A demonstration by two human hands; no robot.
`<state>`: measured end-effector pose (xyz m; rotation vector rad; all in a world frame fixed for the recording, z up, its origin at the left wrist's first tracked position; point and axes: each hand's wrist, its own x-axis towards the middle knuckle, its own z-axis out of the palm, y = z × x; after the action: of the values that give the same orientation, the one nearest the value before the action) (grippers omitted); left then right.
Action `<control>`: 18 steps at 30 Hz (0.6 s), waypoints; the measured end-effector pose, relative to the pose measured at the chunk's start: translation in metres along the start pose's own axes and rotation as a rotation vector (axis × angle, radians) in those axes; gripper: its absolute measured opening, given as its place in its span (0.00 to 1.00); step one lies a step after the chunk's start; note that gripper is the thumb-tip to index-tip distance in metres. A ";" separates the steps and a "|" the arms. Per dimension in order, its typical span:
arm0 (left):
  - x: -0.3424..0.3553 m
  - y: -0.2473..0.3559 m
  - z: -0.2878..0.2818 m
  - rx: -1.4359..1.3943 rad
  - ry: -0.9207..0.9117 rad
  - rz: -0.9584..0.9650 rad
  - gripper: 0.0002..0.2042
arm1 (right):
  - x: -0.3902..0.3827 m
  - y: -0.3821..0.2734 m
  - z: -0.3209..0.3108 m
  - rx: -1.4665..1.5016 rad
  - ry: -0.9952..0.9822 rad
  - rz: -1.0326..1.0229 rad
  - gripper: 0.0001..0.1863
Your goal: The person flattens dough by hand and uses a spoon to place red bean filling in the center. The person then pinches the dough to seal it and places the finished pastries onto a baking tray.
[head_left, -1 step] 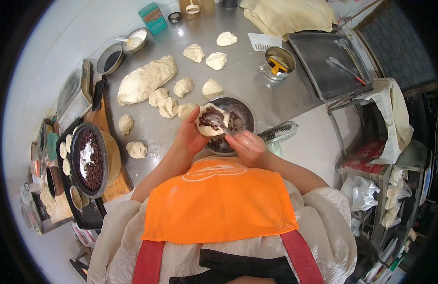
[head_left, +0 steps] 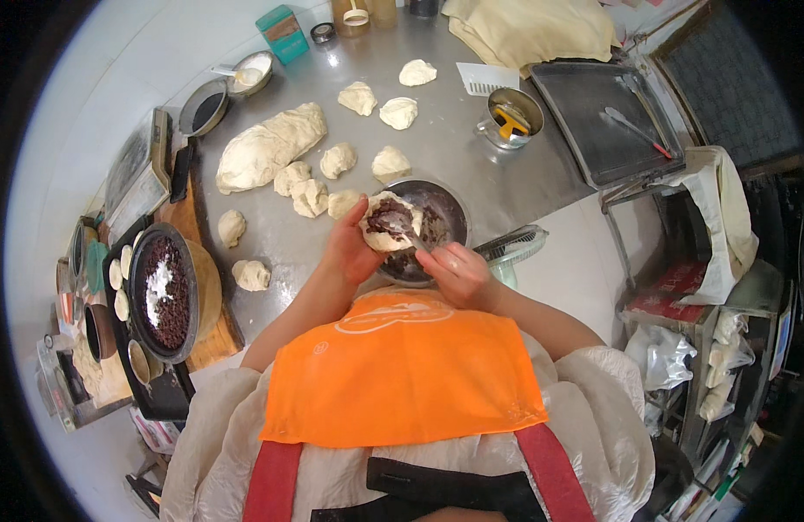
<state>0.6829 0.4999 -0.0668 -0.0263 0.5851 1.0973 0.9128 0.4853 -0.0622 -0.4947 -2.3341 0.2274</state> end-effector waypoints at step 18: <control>-0.027 0.033 -0.048 0.088 0.060 0.171 0.24 | -0.010 0.000 0.020 0.226 -0.302 0.179 0.10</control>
<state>0.6252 0.4785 -0.0869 0.0687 0.6990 1.2383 0.9050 0.4804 -0.0829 -0.5898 -2.5123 0.6848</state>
